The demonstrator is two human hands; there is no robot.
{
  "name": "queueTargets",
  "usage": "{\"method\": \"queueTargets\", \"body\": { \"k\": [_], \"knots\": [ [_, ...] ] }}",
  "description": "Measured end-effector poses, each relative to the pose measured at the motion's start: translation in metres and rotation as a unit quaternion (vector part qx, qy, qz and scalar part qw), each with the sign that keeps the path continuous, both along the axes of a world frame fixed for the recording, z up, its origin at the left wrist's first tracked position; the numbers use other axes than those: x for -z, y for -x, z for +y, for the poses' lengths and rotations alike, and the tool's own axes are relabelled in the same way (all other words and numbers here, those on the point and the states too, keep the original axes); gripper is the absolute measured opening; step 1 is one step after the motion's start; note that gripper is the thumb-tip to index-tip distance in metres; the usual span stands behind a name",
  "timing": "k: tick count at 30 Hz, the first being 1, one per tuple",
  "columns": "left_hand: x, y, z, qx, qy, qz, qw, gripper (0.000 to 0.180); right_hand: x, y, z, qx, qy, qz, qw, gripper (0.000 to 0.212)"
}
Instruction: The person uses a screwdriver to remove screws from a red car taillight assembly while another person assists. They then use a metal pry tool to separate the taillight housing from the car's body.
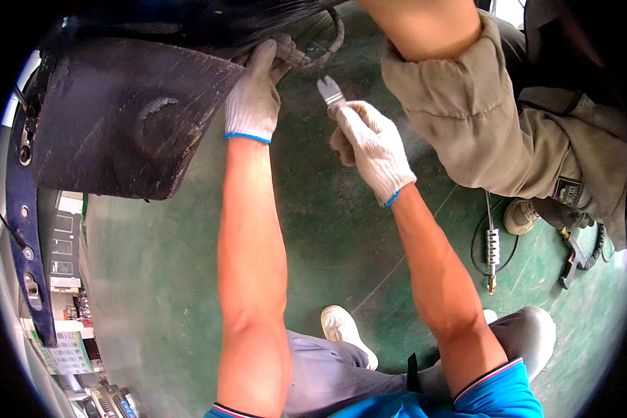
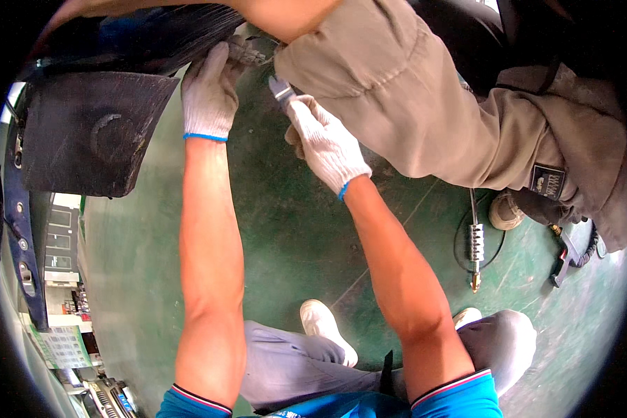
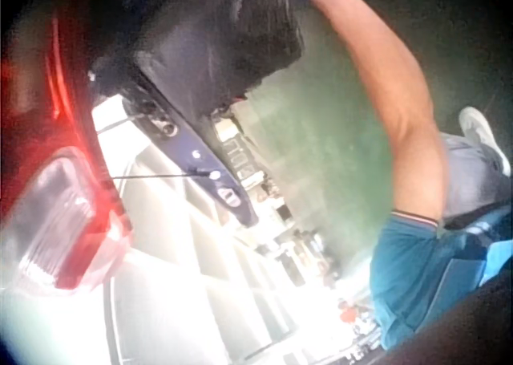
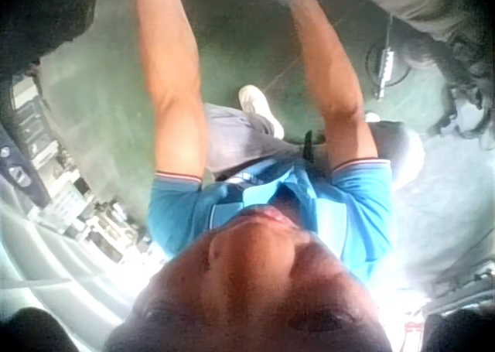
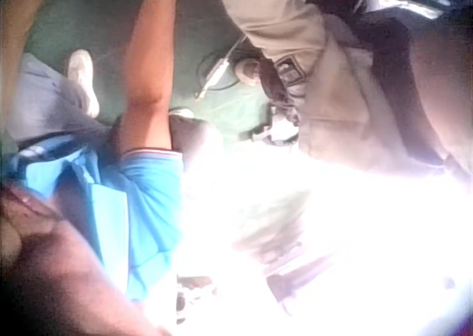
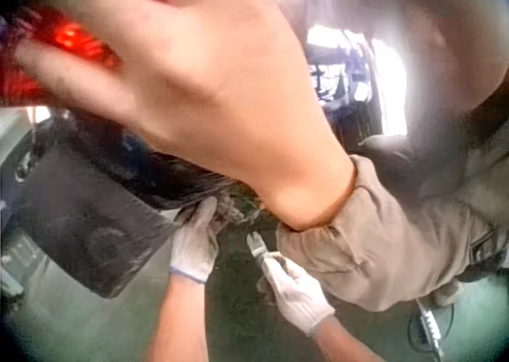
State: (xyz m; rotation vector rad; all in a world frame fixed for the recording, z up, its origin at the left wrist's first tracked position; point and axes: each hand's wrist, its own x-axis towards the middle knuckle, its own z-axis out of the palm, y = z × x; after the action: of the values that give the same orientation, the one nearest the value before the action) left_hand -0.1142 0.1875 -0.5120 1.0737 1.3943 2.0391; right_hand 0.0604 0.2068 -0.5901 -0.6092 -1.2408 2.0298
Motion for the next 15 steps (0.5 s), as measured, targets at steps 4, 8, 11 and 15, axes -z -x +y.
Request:
{"method": "queueTargets", "body": {
  "k": [4, 8, 11, 15],
  "knots": [
    [-0.002, -0.005, 0.001, -0.008, 0.021, -0.034, 0.999, 0.014, -0.005, 0.01, 0.017, 0.041, -0.134, -0.099, 0.985, 0.033],
    [0.003, 0.004, 0.001, 0.03, -0.021, 0.009, 0.999, 0.014, -0.005, 0.016, 0.02, 0.101, -0.307, -0.057, 0.945, 0.042],
    [0.002, -0.003, 0.002, 0.025, -0.015, 0.004, 1.0, 0.016, -0.003, 0.02, 0.029, 0.097, -0.291, -0.078, 0.949, 0.043],
    [0.005, 0.001, 0.004, 0.024, -0.021, 0.004, 0.999, 0.017, -0.005, 0.02, 0.031, 0.088, -0.281, -0.113, 0.949, 0.044]
  ]
}}
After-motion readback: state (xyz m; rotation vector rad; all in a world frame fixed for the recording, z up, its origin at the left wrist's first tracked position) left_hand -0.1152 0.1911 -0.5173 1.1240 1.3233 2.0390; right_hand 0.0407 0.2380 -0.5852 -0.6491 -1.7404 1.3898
